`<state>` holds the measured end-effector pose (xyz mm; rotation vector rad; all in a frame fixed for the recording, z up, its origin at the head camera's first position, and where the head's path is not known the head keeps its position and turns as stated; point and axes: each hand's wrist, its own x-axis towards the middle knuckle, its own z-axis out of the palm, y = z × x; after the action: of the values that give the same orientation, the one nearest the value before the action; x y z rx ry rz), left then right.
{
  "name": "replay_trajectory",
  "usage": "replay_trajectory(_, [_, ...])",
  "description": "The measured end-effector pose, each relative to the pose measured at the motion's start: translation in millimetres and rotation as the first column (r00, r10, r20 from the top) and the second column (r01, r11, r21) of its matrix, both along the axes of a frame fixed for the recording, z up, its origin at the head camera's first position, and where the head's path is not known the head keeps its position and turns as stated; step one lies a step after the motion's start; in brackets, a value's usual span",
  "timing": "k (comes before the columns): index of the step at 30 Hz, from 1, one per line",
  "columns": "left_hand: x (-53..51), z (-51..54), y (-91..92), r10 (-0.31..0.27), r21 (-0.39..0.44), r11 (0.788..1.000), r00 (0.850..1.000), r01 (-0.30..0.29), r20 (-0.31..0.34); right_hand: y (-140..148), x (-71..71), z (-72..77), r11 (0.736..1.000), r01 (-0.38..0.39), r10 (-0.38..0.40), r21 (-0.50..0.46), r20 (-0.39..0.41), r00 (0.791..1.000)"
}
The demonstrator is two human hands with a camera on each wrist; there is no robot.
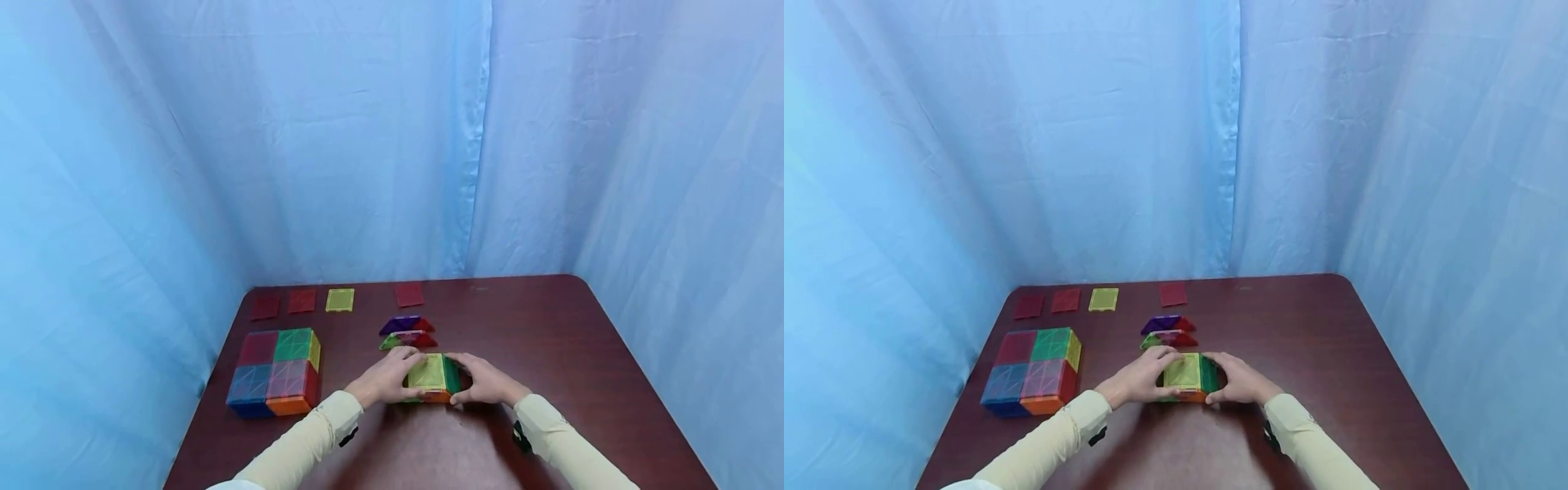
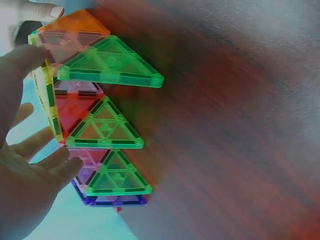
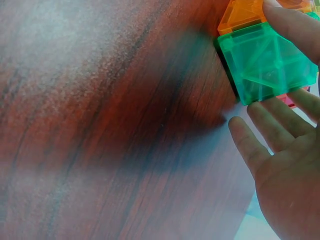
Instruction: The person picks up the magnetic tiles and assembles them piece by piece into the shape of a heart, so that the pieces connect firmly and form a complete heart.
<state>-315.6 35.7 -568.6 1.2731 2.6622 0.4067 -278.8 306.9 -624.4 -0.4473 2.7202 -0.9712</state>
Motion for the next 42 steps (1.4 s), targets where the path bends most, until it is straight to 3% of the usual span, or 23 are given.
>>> replay_trajectory(4, [4.3,-4.1,0.8,0.013,0.002,1.000,0.999,-0.013,0.038,2,1.1,-1.1,1.000,0.001,-0.001,0.011,0.008,1.000])
replay_trajectory(16, [16.1,-11.3,9.2,0.009,0.005,1.000,1.000,-0.009,0.013,11,6.0,-2.3,1.000,0.003,-0.003,0.001,0.030,1.000])
replay_trajectory(23, [15.1,-10.6,10.8,-0.003,0.000,1.000,0.999,0.003,-0.048,13,6.2,-3.2,1.000,0.012,-0.011,-0.016,0.027,1.000])
replay_trajectory(27, [8.7,-5.9,9.3,-0.041,-0.015,0.999,0.996,0.040,-0.083,13,5.5,-4.9,1.000,0.014,-0.014,-0.018,0.035,0.999])
replay_trajectory(30, [-6.1,7.2,11.6,-0.062,-0.019,0.998,0.993,0.060,-0.104,16,8.8,-5.7,1.000,0.021,-0.021,-0.017,0.033,0.999])
replay_trajectory(34, [-43.5,37.6,18.4,-0.025,0.002,1.000,0.990,0.026,-0.142,16,17.7,-5.7,0.999,0.031,-0.030,-0.015,0.021,0.999])
replay_trajectory(38, [-88.9,63.6,23.9,0.069,0.045,0.997,0.984,-0.062,-0.167,13,30.3,-5.0,1.000,0.031,-0.031,0.000,0.009,0.999])
replay_trajectory(42, [-125.7,70.2,22.3,0.200,0.080,0.978,0.978,-0.195,-0.062,7,43.4,-3.1,1.000,0.031,-0.031,-0.001,0.012,0.999])
